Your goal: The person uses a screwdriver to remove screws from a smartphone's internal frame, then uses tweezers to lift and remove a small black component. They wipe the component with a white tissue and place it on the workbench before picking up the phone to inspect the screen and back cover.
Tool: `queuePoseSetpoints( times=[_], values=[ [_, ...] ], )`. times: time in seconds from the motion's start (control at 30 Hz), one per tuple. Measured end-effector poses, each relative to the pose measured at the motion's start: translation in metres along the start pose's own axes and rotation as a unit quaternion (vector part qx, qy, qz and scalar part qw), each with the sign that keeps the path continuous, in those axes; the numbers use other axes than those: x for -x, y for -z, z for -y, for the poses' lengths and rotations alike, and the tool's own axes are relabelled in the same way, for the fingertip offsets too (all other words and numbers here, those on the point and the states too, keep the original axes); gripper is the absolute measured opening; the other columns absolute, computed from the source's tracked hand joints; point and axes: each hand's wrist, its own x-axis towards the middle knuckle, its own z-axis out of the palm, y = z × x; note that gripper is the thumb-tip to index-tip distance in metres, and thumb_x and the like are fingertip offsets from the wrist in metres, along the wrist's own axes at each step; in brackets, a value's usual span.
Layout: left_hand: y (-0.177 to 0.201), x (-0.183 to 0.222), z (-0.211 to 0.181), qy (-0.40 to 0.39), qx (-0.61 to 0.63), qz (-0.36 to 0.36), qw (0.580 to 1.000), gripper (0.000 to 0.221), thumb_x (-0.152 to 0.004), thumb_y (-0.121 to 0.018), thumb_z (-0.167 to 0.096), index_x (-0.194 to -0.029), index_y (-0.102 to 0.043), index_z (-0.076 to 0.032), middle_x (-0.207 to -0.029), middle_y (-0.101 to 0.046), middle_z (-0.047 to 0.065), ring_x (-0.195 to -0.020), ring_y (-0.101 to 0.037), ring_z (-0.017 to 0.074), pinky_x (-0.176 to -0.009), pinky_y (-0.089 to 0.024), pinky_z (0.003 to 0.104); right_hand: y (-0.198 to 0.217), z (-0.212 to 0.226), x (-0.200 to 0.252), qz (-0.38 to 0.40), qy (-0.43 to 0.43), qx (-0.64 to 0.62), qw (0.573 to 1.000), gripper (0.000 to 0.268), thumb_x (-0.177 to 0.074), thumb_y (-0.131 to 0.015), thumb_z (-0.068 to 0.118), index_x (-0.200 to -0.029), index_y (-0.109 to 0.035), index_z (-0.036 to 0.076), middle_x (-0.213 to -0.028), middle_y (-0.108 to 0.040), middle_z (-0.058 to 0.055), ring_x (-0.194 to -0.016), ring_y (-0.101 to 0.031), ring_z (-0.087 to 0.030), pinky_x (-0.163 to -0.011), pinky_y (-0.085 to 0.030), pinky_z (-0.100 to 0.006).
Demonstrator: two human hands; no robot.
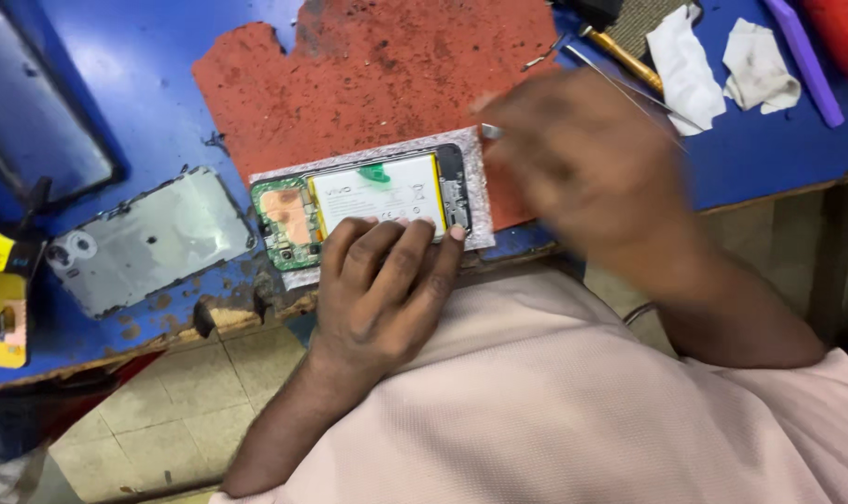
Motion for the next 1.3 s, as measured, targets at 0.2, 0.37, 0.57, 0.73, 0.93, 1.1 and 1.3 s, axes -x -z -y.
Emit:
queuePoseSetpoints(
  times=[0.2,0.37,0.57,0.73,0.93,1.1,1.3],
  values=[
    [0.009,0.003,0.003,-0.004,0.022,-0.003,1.000,0.025,-0.094,-0.075,-0.007,-0.118,-0.073,-0.004,-0.117,-0.064,0.011,-0.103,-0.061,0.0257,-0.092,-0.049,0.047,0.035,-0.051,0.016,0.024,-0.035,0.200,0.979,0.018,-0.093,-0.076,0.003,-0.110,-0.071,0.005,-0.108,-0.069,-0.009,-0.095,-0.063,-0.025,-0.087,-0.051,-0.035],
    [0.014,0.006,0.008,0.022,0.029,-0.064,0.997,0.024,-0.094,-0.077,-0.003,-0.118,-0.074,-0.004,-0.113,-0.065,0.009,-0.100,-0.060,0.0239,-0.092,-0.050,0.046,0.028,-0.072,0.023,0.023,-0.016,0.221,0.975,0.017,-0.088,-0.079,0.004,-0.102,-0.070,0.004,-0.098,-0.065,-0.010,-0.093,-0.062,-0.028,-0.088,-0.049,-0.038],
    [0.034,0.009,0.023,0.066,0.040,-0.118,0.990,0.027,-0.088,-0.073,0.004,-0.115,-0.074,0.000,-0.108,-0.066,0.012,-0.097,-0.060,0.0260,-0.089,-0.051,0.047,-0.001,-0.172,0.061,-0.007,-0.126,0.027,0.992,0.014,-0.102,-0.062,0.002,-0.115,-0.065,-0.002,-0.107,-0.064,-0.012,-0.101,-0.062,-0.022,-0.095,-0.051,-0.035],
    [0.045,0.005,0.030,0.122,0.089,-0.166,0.975,0.032,-0.092,-0.071,0.019,-0.120,-0.070,0.004,-0.110,-0.064,0.012,-0.095,-0.065,0.0236,-0.080,-0.056,0.038,-0.024,-0.209,0.066,-0.036,-0.069,-0.085,0.993,0.020,-0.117,-0.044,-0.002,-0.129,-0.057,-0.010,-0.121,-0.064,-0.016,-0.112,-0.063,-0.020,-0.104,-0.053,-0.031],
    [0.043,0.000,0.035,0.177,0.156,-0.213,0.948,0.034,-0.094,-0.063,0.024,-0.119,-0.067,0.000,-0.108,-0.066,0.012,-0.089,-0.069,0.0191,-0.072,-0.058,0.029,-0.017,-0.047,-0.029,-0.031,-0.127,-0.304,0.944,0.013,-0.110,-0.052,-0.009,-0.121,-0.057,-0.004,-0.118,-0.067,-0.011,-0.111,-0.069,-0.016,-0.102,-0.059,-0.027],
    [0.036,0.005,0.036,0.204,0.204,-0.217,0.933,0.033,-0.090,-0.058,0.022,-0.114,-0.065,0.000,-0.098,-0.068,0.011,-0.081,-0.067,0.0176,-0.068,-0.056,0.028,-0.029,-0.002,-0.069,0.024,-0.007,-0.335,0.942,0.023,-0.110,-0.047,-0.022,-0.125,-0.054,-0.006,-0.127,-0.065,-0.014,-0.120,-0.066,-0.017,-0.110,-0.056,-0.028],
    [0.029,0.005,0.040,0.218,0.216,-0.211,0.928,0.018,-0.099,-0.074,0.003,-0.113,-0.064,-0.003,-0.097,-0.072,0.007,-0.067,-0.064,0.0094,-0.058,-0.051,0.025,-0.043,-0.025,-0.063,0.027,0.027,-0.306,0.951,0.022,-0.115,-0.047,-0.025,-0.129,-0.050,-0.009,-0.128,-0.064,-0.019,-0.122,-0.065,-0.021,-0.111,-0.058,-0.031]
  ],
)
